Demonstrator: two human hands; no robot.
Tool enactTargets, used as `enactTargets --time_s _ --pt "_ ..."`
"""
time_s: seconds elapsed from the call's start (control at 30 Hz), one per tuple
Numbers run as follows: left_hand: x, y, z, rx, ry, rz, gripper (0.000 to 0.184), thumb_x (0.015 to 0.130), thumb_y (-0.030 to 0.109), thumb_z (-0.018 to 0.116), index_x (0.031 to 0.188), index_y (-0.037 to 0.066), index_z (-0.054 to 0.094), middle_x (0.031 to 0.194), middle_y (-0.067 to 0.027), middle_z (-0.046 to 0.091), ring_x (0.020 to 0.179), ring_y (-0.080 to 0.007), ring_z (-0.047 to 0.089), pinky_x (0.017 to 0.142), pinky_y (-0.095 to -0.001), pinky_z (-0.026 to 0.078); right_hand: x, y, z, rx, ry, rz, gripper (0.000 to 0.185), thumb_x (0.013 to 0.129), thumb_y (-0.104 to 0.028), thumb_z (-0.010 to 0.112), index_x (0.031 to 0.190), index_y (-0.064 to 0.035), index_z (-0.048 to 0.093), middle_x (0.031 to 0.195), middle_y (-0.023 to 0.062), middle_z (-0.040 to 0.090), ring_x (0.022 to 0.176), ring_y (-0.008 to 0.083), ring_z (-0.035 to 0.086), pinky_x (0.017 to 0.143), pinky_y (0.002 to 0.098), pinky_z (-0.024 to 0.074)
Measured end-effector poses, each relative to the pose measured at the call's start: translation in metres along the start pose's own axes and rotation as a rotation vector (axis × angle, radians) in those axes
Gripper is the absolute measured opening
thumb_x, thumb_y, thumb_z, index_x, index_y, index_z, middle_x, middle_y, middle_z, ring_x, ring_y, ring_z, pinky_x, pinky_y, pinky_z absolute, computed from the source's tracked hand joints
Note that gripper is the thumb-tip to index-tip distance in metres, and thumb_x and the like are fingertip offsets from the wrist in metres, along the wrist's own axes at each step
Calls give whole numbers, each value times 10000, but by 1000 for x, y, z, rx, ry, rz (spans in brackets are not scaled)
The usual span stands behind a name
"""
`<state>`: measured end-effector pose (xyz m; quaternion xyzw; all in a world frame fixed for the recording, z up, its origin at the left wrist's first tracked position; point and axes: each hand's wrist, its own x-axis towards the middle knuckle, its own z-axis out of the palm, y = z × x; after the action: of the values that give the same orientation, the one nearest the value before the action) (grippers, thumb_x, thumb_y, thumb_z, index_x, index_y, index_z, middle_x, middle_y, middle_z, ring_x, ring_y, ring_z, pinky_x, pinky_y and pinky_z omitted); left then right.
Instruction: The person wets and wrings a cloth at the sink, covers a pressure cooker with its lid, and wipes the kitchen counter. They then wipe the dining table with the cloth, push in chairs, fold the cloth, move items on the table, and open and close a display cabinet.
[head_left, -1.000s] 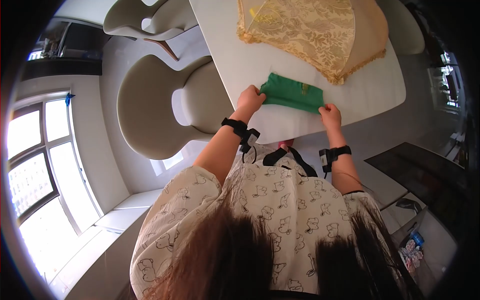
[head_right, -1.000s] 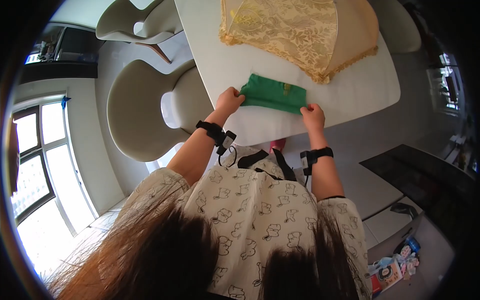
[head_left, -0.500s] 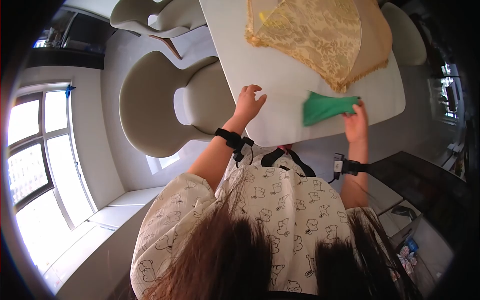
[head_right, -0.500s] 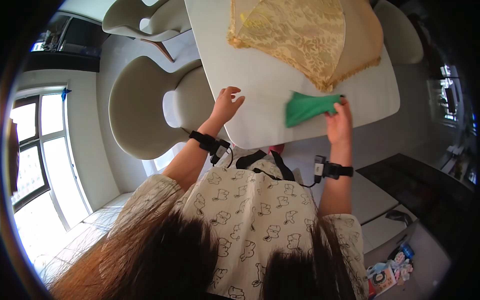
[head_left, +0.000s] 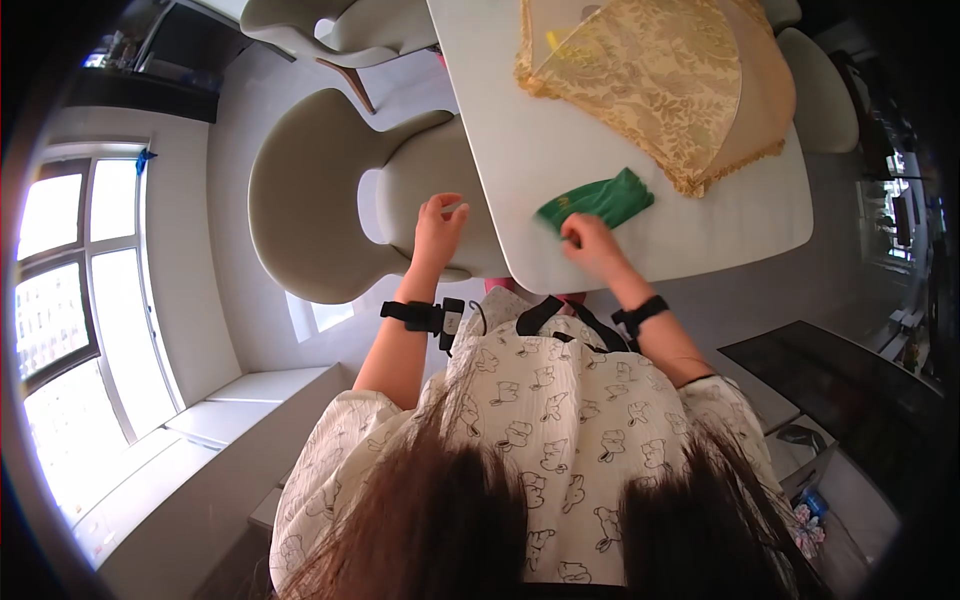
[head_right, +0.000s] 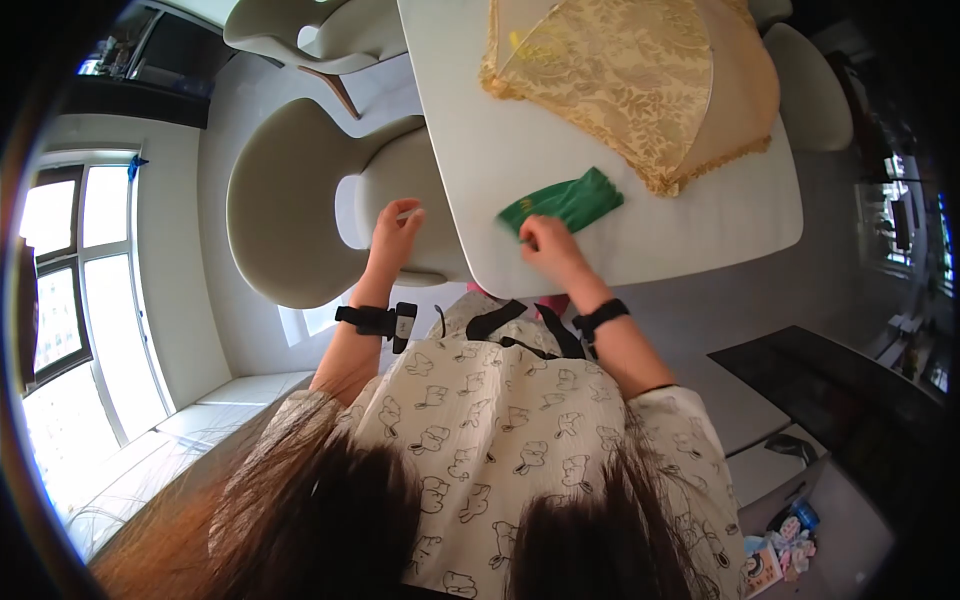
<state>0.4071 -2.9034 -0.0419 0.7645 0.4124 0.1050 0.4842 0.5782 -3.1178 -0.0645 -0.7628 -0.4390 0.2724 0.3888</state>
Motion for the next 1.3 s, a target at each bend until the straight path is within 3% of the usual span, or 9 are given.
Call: enactTargets --time_s 0.27,0.43,0.7,0.73,0.83,0.97,1.13,1.2,1.3 --pt "-9 -5 -5 38 16 13 314 812 228 594 1053 35 538 1093 -150 495 865 -232 602 772 -324 478 6 -35 -21 4 156 26 112 706 -25 575 784 -33 495 755 111 543 679 269 542 610 344 442" --pt "-4 -8 4 29 -4 37 331 799 234 616 1056 41 535 1088 -152 493 842 -233 603 766 -326 479 -21 -51 -91 183 389 68 128 762 -39 568 875 -31 507 758 32 523 688 125 519 643 251 436" --pt "2 157 59 -85 -514 852 755 728 362 702 1323 79 332 1316 -167 370 1223 -293 365 1032 -380 270 -27 -113 -166 379 -48 -1 109 736 -69 482 833 -51 434 800 -16 380 726 69 369 680 204 355" --pt "6 166 65 -84 -515 855 755 728 362 702 1323 79 332 1316 -167 370 1223 -293 365 1032 -380 270 -25 -114 -168 413 -138 -31 107 732 -90 480 820 -57 428 790 -20 366 712 68 349 672 199 340" --pt "22 190 68 -185 -1151 520 729 720 381 706 1284 49 383 1168 -130 513 1136 -212 440 975 -324 329 -17 -112 -168 466 -161 -31 100 726 -100 473 807 -61 429 780 -30 359 704 66 339 665 201 329" --pt "33 193 55 4 -1012 421 421 775 270 672 1084 17 537 899 -61 604 855 -137 552 779 -285 431 -12 -104 -171 492 -114 9 111 731 -92 498 824 -57 450 783 -35 375 716 62 359 675 201 338" --pt "31 196 40 -3 -879 390 259 783 103 644 1022 38 567 854 -41 617 791 -140 583 747 -261 455 -9 -101 -170 367 -27 -60 115 751 -61 552 853 -62 499 791 -22 439 774 84 463 703 238 404" --pt "26 183 41 69 -569 733 210 761 97 650 962 56 602 859 -57 623 801 -171 600 752 -282 468 -12 -94 -161 276 0 -104 100 752 -54 552 841 -59 507 792 -4 452 782 105 483 707 250 413" --pt "7 150 45 194 -499 783 207 725 83 647 928 123 634 898 -47 627 803 -224 604 734 -302 479 -25 -80 -131 132 7 -111 86 744 -39 555 824 -52 524 801 35 476 787 154 515 708 271 426"
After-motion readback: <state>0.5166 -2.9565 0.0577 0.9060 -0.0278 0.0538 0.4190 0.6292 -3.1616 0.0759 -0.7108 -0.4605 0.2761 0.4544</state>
